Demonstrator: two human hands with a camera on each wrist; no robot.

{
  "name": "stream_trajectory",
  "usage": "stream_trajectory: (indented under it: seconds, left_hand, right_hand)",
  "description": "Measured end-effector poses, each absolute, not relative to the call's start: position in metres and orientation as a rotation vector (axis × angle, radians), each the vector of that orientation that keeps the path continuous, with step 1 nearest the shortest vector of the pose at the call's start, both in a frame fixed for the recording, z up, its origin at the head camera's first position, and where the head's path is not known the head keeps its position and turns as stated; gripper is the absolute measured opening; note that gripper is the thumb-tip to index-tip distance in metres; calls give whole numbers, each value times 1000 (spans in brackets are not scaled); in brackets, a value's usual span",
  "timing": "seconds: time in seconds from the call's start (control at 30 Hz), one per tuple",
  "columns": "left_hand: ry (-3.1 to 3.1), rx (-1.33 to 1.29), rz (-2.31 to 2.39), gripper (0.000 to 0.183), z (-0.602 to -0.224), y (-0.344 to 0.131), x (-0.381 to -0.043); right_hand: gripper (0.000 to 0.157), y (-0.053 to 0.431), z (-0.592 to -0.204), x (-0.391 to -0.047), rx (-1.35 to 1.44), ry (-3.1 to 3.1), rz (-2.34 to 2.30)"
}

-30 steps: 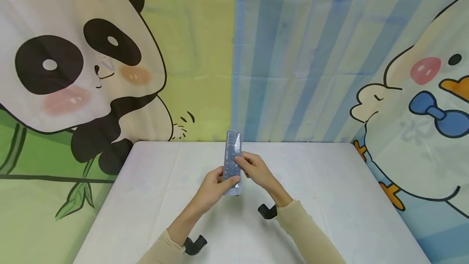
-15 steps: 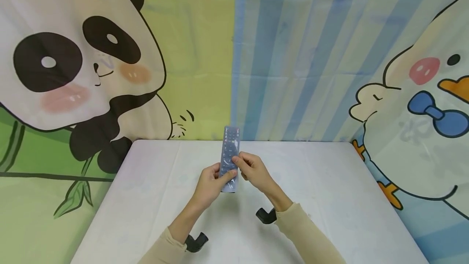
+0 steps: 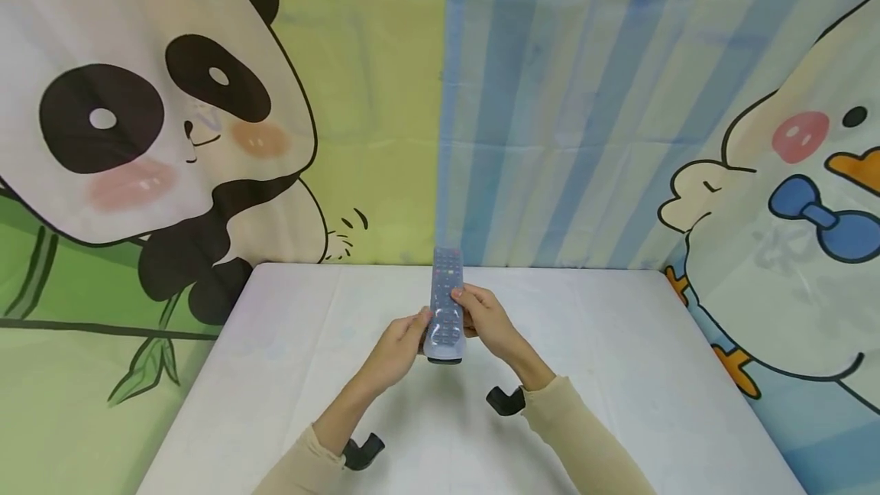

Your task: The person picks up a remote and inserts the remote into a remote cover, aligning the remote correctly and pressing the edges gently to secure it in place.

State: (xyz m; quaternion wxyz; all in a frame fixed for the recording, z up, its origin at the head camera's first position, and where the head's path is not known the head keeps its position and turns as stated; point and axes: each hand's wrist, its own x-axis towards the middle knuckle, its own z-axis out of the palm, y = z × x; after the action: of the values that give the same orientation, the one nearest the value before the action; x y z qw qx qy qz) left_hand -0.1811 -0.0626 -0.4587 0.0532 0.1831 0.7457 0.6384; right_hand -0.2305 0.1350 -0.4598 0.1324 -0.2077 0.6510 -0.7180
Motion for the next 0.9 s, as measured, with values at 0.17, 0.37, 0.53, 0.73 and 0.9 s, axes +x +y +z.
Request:
stream_trajectory:
  seconds: [0.17,0.37,0.53,0.73,0.9]
  left_hand:
    - [2906,962,1685,46,-469,-68,-183]
    - [3137,1574,1370,62,-466,-71,-192]
    - [3100,1758,1322,56,-464,-72,-198]
    - [3019,1707,1373,48,-464,-75,-201]
    - [2957,1548,1493,36,-463,-79,-201]
  right_hand:
    - [42,135,-461,-228,-498,1807,-2129]
    - [42,131,-462,-225,-426,1691,-2117]
    - [52,129,-465,-221,-300,1675,-2059]
    - [52,132,-472,-220,-346,1680,-1990]
    - [62,136,-477,-217,-459,1728,-1876]
